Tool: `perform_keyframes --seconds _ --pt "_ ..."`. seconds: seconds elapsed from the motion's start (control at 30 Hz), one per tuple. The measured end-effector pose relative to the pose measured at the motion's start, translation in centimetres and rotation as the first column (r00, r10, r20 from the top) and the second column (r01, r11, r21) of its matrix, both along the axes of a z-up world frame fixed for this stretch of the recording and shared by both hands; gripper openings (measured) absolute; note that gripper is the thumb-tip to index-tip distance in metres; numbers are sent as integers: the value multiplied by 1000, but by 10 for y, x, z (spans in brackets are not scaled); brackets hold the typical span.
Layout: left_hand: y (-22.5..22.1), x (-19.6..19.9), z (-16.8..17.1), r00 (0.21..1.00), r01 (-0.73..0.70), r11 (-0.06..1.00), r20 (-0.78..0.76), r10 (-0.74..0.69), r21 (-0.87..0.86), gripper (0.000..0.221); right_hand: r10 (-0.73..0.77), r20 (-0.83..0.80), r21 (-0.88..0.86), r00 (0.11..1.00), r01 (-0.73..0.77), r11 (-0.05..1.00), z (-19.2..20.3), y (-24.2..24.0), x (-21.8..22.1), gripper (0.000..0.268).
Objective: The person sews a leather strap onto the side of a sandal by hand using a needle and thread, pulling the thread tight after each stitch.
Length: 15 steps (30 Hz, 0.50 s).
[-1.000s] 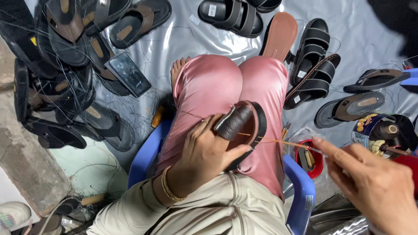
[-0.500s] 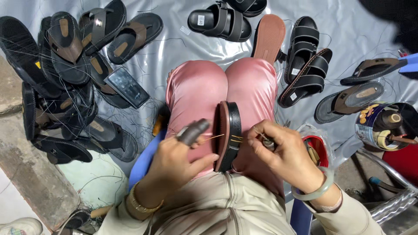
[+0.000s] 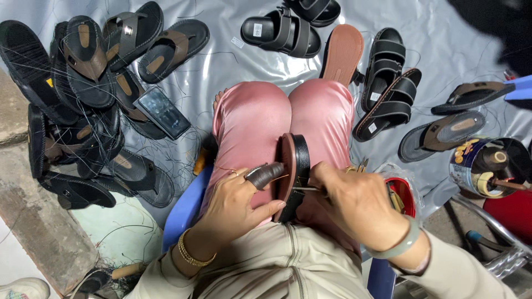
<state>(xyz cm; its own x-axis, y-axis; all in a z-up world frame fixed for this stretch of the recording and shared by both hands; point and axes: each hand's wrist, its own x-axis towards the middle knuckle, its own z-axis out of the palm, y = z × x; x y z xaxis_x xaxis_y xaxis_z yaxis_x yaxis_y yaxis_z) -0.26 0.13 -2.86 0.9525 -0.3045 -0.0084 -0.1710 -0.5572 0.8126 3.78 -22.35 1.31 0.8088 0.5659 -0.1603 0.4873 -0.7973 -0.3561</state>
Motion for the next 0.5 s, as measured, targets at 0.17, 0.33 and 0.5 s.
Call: perform_keyframes --seconds 0.17,0.33,0.5 --pt "16 1 11 999 0 1000 -48 -2 -29 55 -209 -385 411 899 369 833 22 -18 2 16" --pt "38 9 30 875 91 968 -445 -191 -235 43 -503 354 -305 788 606 735 -119 -393 -103 23" --pt "7 39 25 856 -73 842 -467 -221 -534 30 -661 -247 295 708 705 645 7 -131 16 39"
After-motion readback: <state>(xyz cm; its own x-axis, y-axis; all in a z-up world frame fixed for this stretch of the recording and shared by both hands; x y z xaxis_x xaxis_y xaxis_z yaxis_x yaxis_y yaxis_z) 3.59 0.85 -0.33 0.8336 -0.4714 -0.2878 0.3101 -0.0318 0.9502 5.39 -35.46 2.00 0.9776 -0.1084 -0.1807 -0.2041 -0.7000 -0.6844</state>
